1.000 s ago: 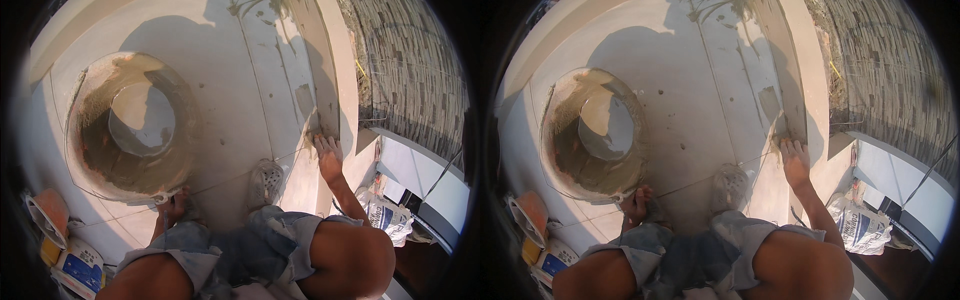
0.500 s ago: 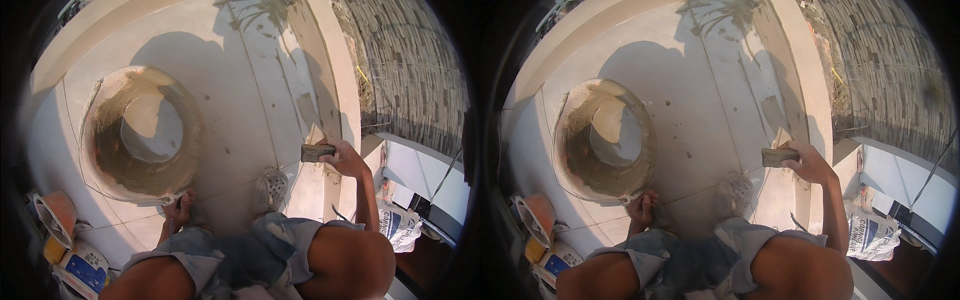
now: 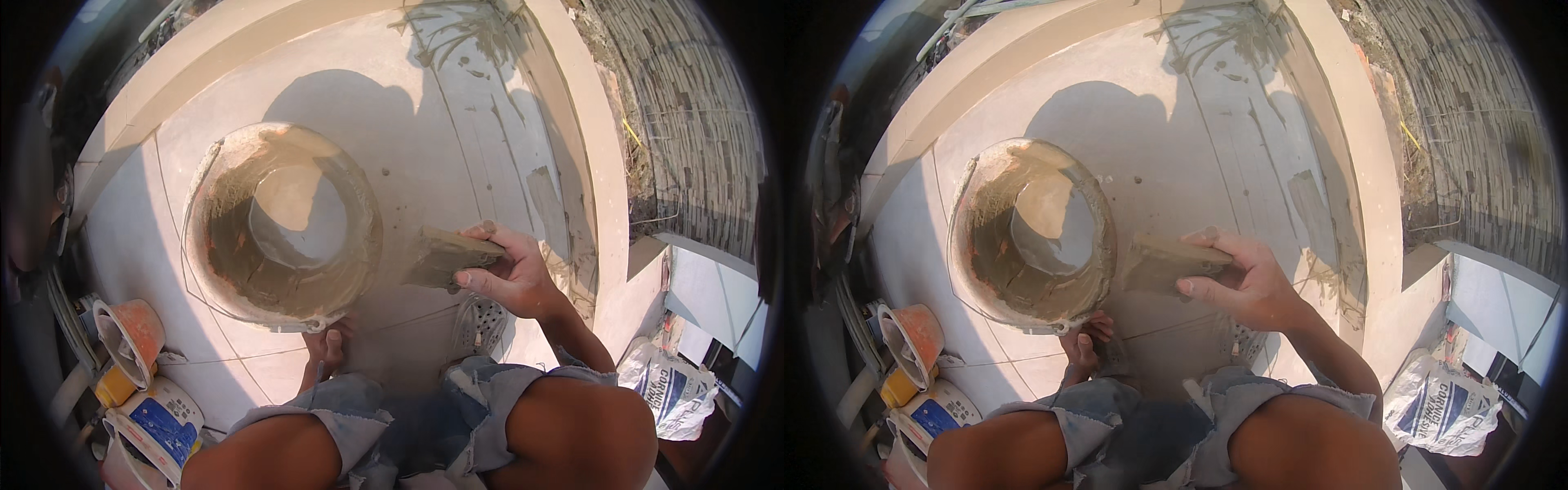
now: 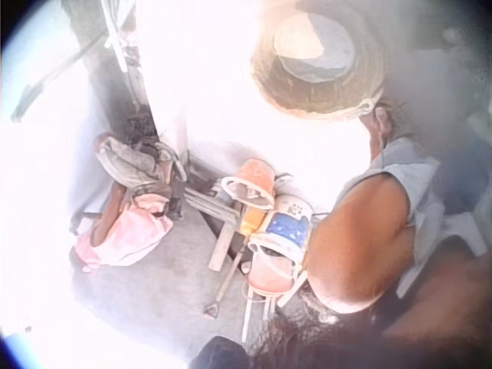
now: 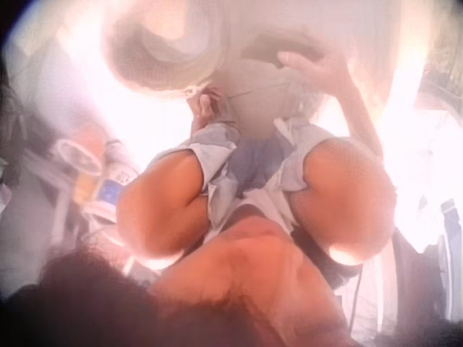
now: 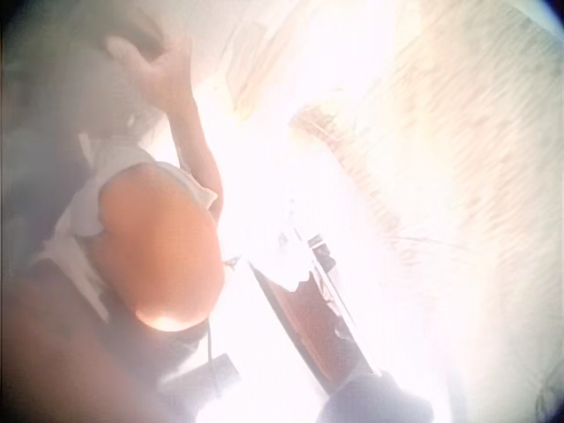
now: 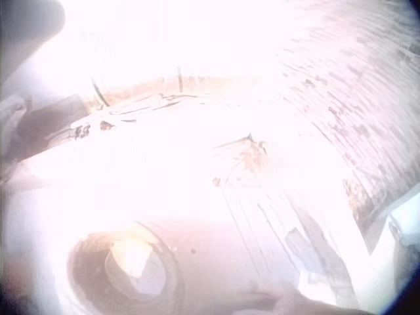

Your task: The person scoops wet cement from a bucket with a trowel and spreads it along the tiled floor edge and wall base. They repeatedly dip the trowel into the bucket and smooth the cement into the joints and corners.

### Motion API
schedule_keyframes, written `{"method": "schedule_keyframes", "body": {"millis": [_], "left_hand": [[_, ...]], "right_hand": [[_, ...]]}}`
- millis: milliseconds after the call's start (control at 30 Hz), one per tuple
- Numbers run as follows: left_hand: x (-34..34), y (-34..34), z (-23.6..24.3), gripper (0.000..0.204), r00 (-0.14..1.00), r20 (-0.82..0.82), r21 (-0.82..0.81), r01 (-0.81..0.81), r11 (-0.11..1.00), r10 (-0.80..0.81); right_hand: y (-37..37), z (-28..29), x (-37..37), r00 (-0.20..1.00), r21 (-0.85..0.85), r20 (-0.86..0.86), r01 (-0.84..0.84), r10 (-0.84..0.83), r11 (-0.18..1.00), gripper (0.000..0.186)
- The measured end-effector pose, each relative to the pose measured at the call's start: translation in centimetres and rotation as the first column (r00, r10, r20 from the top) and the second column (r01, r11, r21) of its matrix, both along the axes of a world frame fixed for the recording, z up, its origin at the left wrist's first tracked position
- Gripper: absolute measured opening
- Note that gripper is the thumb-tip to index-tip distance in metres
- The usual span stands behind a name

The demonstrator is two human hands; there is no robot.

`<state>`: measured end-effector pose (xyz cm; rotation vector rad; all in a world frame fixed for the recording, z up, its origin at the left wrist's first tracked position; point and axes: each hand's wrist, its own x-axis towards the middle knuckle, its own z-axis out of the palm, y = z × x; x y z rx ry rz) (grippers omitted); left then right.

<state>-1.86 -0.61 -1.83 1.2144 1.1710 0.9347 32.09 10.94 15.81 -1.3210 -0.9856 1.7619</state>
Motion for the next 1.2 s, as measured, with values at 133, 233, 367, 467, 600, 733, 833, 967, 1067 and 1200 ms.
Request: {"method": "schedule_keyframes", "body": {"millis": [133, 233, 367, 467, 600, 733, 833, 967, 1067, 1200], "left_hand": [[0.2, 0.1, 0.9, 0.08, 0.995, -0.091, -0.059, -0.041, 0.997, 0.036], [-0.1, -0.3, -0.1, 0.076, 0.994, -0.101, -0.055, -0.038, 0.998, 0.032], [0.4, 0.2, 0.6, 0.073, 0.995, -0.098, -0.07, -0.001, 0.998, -0.006], [0.3, 0.3, 1.0, 0.071, 0.992, -0.123, -0.043, 0.023, 0.999, -0.028], [0.1, 0.3, 0.6, 0.072, 0.991, -0.136, -0.01, 0.008, 1.0, -0.009], [-0.6, 0.2, 1.4, 0.072, 0.985, -0.173, -0.041, -0.031, 0.999, 0.024], [-0.5, 0.1, 0.5, 0.075, 0.983, -0.181, -0.072, -0.031, 0.997, 0.018], [-1.1, -0.3, 0.6, 0.086, 0.981, -0.191, -0.148, -0.071, 0.986, 0.042], [-1.9, -0.9, 0.3, 0.104, 0.974, -0.212, -0.238, -0.134, 0.962, 0.084], [-1.6, -0.2, 0.4, 0.118, 0.991, -0.124, -0.201, -0.07, 0.977, 0.045]], "right_hand": [[-3.6, -2.2, 1.7, 0.963, -0.201, 0.033, 0.27, -0.269, 0.942, 0.04], [-6.6, -3.5, 4.4, 0.878, -0.166, 0.314, 0.425, -0.361, 0.89, 0.04], [-10.4, -4.9, 8.1, 0.613, 0.168, 0.751, 0.182, -0.245, 0.969, 0.038], [-11.4, -5.8, 9.2, 0.263, 0.263, 0.943, -0.217, -0.203, 0.94, 0.045], [-11.7, -6.2, 9.5, 0.189, 0.16, 0.976, -0.27, -0.11, 0.95, 0.046], [-11.2, -5.7, 8.2, 0.523, 0.178, 0.841, -0.018, -0.142, 0.984, 0.034], [-13.2, -5.6, 7.0, 0.741, -0.047, 0.597, 0.414, -0.306, 0.909, 0.034], [-15.1, -6.1, 5.7, 0.819, -0.266, 0.177, 0.574, -0.546, 0.774, 0.04], [-15.3, -6.1, 2.6, 0.785, -0.314, -0.007, 0.586, -0.619, 0.747, 0.043], [-14.4, -5.5, 0.3, 0.834, -0.29, -0.102, 0.497, -0.543, 0.818, 0.045]]}}
